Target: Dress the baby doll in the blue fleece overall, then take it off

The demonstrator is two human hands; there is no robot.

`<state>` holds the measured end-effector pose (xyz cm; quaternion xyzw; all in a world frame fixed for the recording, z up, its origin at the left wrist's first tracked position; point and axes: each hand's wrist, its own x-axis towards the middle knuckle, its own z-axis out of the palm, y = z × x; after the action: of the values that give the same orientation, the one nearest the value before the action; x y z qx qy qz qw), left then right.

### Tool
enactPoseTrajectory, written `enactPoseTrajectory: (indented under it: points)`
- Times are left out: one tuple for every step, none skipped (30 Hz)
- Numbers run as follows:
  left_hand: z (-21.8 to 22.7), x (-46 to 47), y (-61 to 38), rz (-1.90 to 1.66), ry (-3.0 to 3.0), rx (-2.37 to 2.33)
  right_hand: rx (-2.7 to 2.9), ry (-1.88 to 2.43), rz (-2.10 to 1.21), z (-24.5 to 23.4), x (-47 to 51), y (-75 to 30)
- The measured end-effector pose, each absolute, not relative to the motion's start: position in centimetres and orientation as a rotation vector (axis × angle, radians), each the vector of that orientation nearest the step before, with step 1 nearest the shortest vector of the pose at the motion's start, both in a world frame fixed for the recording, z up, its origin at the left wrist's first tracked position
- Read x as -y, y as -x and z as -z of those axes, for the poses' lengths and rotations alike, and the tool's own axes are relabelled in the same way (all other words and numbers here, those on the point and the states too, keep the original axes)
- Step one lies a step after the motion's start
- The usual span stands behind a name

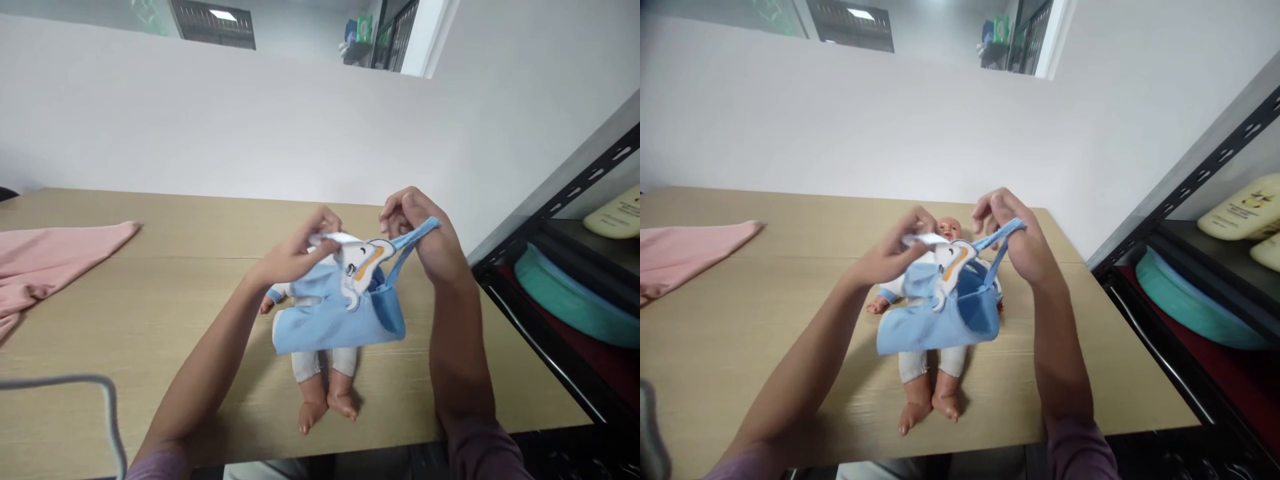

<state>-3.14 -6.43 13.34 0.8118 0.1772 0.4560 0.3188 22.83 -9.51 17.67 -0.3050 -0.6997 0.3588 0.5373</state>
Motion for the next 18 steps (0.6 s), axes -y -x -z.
enactPoseTrajectory:
  points:
    - [-13.5,6.3,3.8,-1.328,-2.091,-0.545,1.788,0.784,-0.848,-17.9,9.7,-23.9]
    - [-13.7,6.3,4.4,-1.442,-2.062,-0.614,1.946,0.826,-0.849,-18.1,9.9,-25.1]
    - [-14.0,6.3,4.9,-1.534,-2.057,-0.66,2.128,0.843,-0.851,-18.4,10.2,-26.1]
    - [-14.3,6.4,5.4,-1.601,-2.077,-0.682,2.302,0.84,-0.845,-18.7,10.4,-26.9]
    - [-14.6,6.7,5.7,-1.638,-2.123,-0.692,2.439,0.822,-0.826,-18.9,10.7,-27.3]
    - [-14.9,7.0,5.9,-1.65,-2.175,-0.697,2.517,0.803,-0.793,-19.0,11.0,-27.4]
    - [-15.2,7.4,5.9,-1.643,-2.223,-0.696,2.537,0.794,-0.758,-19.0,11.2,-27.1]
    - [-15.3,7.8,5.7,-1.627,-2.26,-0.692,2.52,0.784,-0.735,-18.9,11.4,-26.3]
    - [-15.5,8.3,5.4,-1.605,-2.287,-0.693,2.491,0.772,-0.744,-18.6,11.5,-25.3]
    - [-15.6,8.7,4.9,-1.578,-2.309,-0.706,2.455,0.759,-0.783,-18.1,11.6,-24.1]
    - [-15.6,9.2,4.4,-1.555,-2.327,-0.728,2.428,0.737,-0.858,-17.6,11.6,-22.9]
    - [-15.7,9.7,4.0,-1.544,-2.339,-0.759,2.39,0.742,-0.964,-17.0,11.6,-21.7]
    - [-15.8,10.1,3.7,-1.546,-2.343,-0.799,2.333,0.77,-1.048,-16.4,11.5,-20.7]
    - [-16.0,10.5,3.6,-1.56,-2.341,-0.843,2.28,0.8,-1.103,-15.9,11.4,-20.0]
    - [-16.2,10.9,3.7,-1.579,-2.336,-0.886,2.24,0.828,-1.112,-15.6,11.3,-19.5]
    - [-16.6,11.1,4.1,-1.591,-2.334,-0.922,2.22,0.832,-1.081,-15.3,11.2,-19.4]
    - [-17.0,11.3,4.7,-1.564,-2.342,-0.948,2.214,0.81,-1.032,-15.3,11.1,-19.4]
    - [-17.4,11.5,5.5,-1.484,-2.368,-0.952,2.203,0.77,-0.984,-15.3,11.0,-19.6]
